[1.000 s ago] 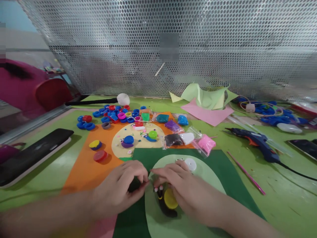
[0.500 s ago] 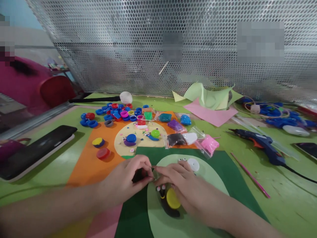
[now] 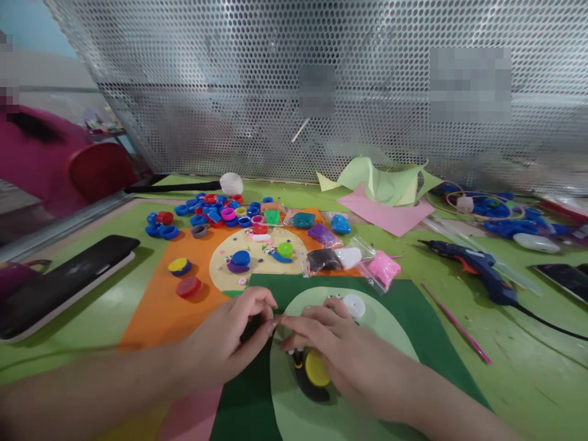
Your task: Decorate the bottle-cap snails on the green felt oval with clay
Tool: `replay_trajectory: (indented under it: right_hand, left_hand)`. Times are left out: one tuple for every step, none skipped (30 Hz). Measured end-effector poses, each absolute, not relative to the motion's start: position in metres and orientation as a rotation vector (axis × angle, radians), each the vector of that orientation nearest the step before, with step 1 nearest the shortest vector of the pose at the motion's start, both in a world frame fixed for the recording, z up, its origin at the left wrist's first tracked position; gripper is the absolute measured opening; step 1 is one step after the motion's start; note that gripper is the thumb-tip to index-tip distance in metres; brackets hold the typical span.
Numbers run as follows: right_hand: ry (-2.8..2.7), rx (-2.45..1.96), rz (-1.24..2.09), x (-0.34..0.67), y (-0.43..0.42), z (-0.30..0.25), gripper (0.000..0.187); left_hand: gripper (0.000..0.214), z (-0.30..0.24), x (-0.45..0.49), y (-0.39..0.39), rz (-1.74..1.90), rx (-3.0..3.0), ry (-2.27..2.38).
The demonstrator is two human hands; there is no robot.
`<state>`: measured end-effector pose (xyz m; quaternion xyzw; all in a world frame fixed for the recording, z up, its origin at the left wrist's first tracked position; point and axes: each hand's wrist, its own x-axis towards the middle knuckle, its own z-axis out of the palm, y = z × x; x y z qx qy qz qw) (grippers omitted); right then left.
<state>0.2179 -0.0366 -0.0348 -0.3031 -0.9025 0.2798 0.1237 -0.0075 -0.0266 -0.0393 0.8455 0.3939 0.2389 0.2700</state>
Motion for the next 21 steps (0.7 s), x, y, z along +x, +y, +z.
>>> replay_trajectory:
  right_hand:
    - [-2.642, -0.881, 0.792, 0.218, -0.037, -0.035, 0.07]
    - [-2.654, -0.881, 0.764, 0.217, -0.037, -0.034, 0.069]
    - [-2.671, -0.879, 0.735, 0.217, -0.038, -0.033, 0.067]
    - [-2.688, -0.875, 0.704, 0.216, -0.038, -0.032, 0.066]
    - [-2.704, -0.873, 0.675, 0.215, -0.038, -0.031, 0.065]
    - [-2.716, -0.875, 0.652, 0.214, -0.038, -0.03, 0.065]
    - [-2.721, -0.877, 0.64, 0.213, -0.038, -0.029, 0.065]
    - [-2.718, -0.874, 0.637, 0.213, -0.038, -0.028, 0.065]
    - [-2.703, -0.864, 0.639, 0.213, -0.038, -0.028, 0.065]
    - [-2.677, -0.847, 0.646, 0.213, -0.038, -0.027, 0.065]
    - [-2.646, -0.824, 0.654, 0.214, -0.039, -0.027, 0.065]
    - [-2.608, -0.809, 0.649, 0.215, -0.039, -0.027, 0.063]
    - [-2.564, -0.808, 0.633, 0.216, -0.039, -0.026, 0.06]
    - [-2.511, -0.834, 0.605, 0.218, -0.039, -0.026, 0.056]
    - [-2.456, -0.888, 0.568, 0.22, -0.038, -0.026, 0.053]
    - [-2.403, -0.961, 0.514, 0.223, -0.036, -0.026, 0.049]
    - [-2.36, -1.045, 0.45, 0.225, -0.033, -0.027, 0.045]
    - [-2.332, -1.126, 0.383, 0.228, -0.03, -0.028, 0.042]
    - [-2.324, -1.19, 0.309, 0.231, -0.025, -0.03, 0.04]
    - [-2.333, -1.247, 0.237, 0.233, -0.019, -0.033, 0.037]
    - [-2.35, -1.267, 0.177, 0.235, -0.012, -0.036, 0.036]
  left_hand:
    - [0.015, -0.039, -0.008, -0.027, 0.642, 2.277, 1.062]
    - [0.016, -0.038, -0.008, -0.027, 0.638, 2.274, 1.062]
    - [0.016, -0.037, -0.009, -0.027, 0.634, 2.273, 1.061]
    - [0.017, -0.037, -0.009, -0.028, 0.629, 2.273, 1.059]
    - [0.017, -0.037, -0.009, -0.028, 0.626, 2.274, 1.063]
    - [0.017, -0.037, -0.009, -0.029, 0.624, 2.275, 1.067]
    - [0.018, -0.037, -0.009, -0.029, 0.623, 2.276, 1.068]
    - [0.018, -0.037, -0.009, -0.029, 0.622, 2.281, 1.066]
    - [0.018, -0.038, -0.009, -0.029, 0.617, 2.288, 1.065]
    - [0.019, -0.038, -0.009, -0.028, 0.606, 2.299, 1.063]
    - [0.02, -0.039, -0.009, -0.027, 0.595, 2.314, 1.065]
    - [0.02, -0.04, -0.009, -0.025, 0.582, 2.329, 1.074]
    - [0.02, -0.041, -0.009, -0.024, 0.563, 2.343, 1.086]
    - [0.02, -0.042, -0.009, -0.023, 0.546, 2.353, 1.101]
    - [0.019, -0.043, -0.009, -0.021, 0.533, 2.365, 1.117]
    - [0.019, -0.043, -0.008, -0.02, 0.522, 2.379, 1.133]
    - [0.017, -0.044, -0.008, -0.019, 0.513, 2.395, 1.146]
    - [0.016, -0.044, -0.008, -0.018, 0.502, 2.41, 1.158]
    - [0.015, -0.044, -0.007, -0.018, 0.492, 2.424, 1.174]
    - [0.014, -0.045, -0.006, -0.017, 0.481, 2.435, 1.19]
    - [0.013, -0.045, -0.006, -0.016, 0.469, 2.44, 1.2]
